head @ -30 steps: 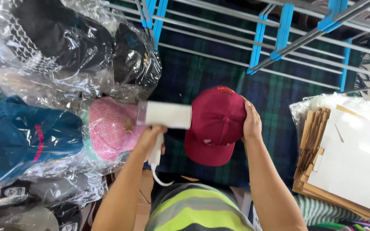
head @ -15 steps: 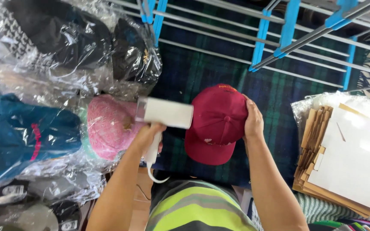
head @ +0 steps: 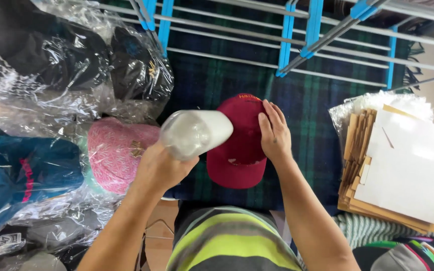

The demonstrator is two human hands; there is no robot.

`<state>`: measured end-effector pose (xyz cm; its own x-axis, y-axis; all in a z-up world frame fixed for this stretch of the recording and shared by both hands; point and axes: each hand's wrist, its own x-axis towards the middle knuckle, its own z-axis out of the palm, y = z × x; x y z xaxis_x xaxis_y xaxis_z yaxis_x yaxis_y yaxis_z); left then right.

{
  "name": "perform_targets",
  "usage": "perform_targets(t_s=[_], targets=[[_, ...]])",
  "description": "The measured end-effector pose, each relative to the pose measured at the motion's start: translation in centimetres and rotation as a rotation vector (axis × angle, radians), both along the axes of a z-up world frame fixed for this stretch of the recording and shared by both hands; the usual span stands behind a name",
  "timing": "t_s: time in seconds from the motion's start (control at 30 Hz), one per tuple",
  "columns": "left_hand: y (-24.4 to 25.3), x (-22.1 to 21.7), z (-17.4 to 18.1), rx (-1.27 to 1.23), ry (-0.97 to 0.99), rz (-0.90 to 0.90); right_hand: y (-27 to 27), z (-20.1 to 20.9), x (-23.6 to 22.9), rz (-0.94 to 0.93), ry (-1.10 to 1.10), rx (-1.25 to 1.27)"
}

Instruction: Steaming and brushing a maroon baseball cap to remove wrinkles and lint.

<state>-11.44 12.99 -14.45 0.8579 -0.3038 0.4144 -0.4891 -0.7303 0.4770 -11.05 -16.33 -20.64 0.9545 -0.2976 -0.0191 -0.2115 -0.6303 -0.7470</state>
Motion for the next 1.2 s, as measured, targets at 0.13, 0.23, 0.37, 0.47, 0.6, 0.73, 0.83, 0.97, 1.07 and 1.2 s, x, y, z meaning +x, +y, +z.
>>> perform_targets(t_s=[0.13,0.23,0.37,0.47,0.6,0.73,0.83,0.97,1.07,1.2], targets=[[-3.5,2.8,7.1,0.223,-0.091,-0.214,0.0,-0.3,0.0,-0.011,-0.008,0.024],[-4.4,3.4,6.4,0.310,0.470,-0.075,-0.3,-0.7,-0.5,-0.021,-0.045,0.057],[-3.5,4.3,7.0,0.395,0.622,-0.076,-0.6,-1.8,0.3,-0.014,-0.081,0.026],[-5.5,5.1,7.8,0.429,0.633,-0.111,-0.4,-1.4,-0.3,-0.019,-0.081,0.041],[-7.1,6.0,7.9,0.453,0.543,-0.206,-1.4,-2.0,-0.3,0.054,-0.119,-0.057],[-5.0,5.8,9.3,0.457,0.653,-0.155,-0.6,-1.6,0.0,-0.017,-0.072,0.032],[-6.0,5.5,9.5,0.449,0.690,-0.130,-1.9,-4.0,-0.3,0.013,-0.133,0.017],[-6.3,6.2,8.7,0.376,0.611,-0.144,-3.5,-6.9,0.6,0.233,-0.328,-0.370],[-3.6,4.9,6.0,0.193,0.589,-0.124,-1.7,-3.7,-0.2,0.139,-0.255,-0.141],[0.3,1.9,-0.4,-0.502,0.356,-0.136,-0.8,-1.6,-0.1,-0.010,-0.099,0.054]])
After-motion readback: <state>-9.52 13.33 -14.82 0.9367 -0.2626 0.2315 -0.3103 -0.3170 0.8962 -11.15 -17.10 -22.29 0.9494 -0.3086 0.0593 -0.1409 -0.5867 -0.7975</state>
